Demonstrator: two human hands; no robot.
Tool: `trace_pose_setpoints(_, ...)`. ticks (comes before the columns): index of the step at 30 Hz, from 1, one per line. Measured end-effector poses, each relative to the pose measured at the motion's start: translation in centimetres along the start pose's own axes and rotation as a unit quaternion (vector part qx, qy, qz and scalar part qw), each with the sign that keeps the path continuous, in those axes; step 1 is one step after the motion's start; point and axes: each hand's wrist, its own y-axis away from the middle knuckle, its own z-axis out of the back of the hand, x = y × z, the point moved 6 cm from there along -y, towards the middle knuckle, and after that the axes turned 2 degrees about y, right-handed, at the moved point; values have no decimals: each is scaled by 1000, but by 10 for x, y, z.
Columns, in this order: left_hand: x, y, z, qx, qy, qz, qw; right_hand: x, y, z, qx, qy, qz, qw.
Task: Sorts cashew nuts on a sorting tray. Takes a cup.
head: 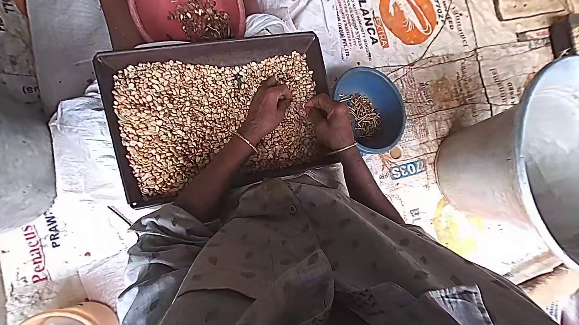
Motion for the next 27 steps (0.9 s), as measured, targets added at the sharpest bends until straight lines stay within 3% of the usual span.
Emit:
trace_pose_setpoints(3, -5, 0, -6, 15, -42, -8, 999, 0, -2, 3, 20, 39, -17, 999)
trace_pose_setpoints(10, -8, -4, -12, 24, -76, -12, 997, 15, 0, -24, 170, 217, -79, 958)
trace_pose_setpoints(12, -5, -4, -11, 18, -68, -11, 997, 13, 1, -28, 160, 194, -59, 966)
trace_pose_setpoints(18, 2, -1, 7, 15, 7, 31, 999, 10, 7, -8, 19, 66, 21, 997)
trace_pose_setpoints(23, 11, 3, 14, 27, 155, 76, 985, 6, 3, 7, 32, 80, -33, 996)
trace_pose_setpoints(27, 12, 8, 13, 49, 238, 122, 962, 4, 1, 1, 54, 54, -27, 997)
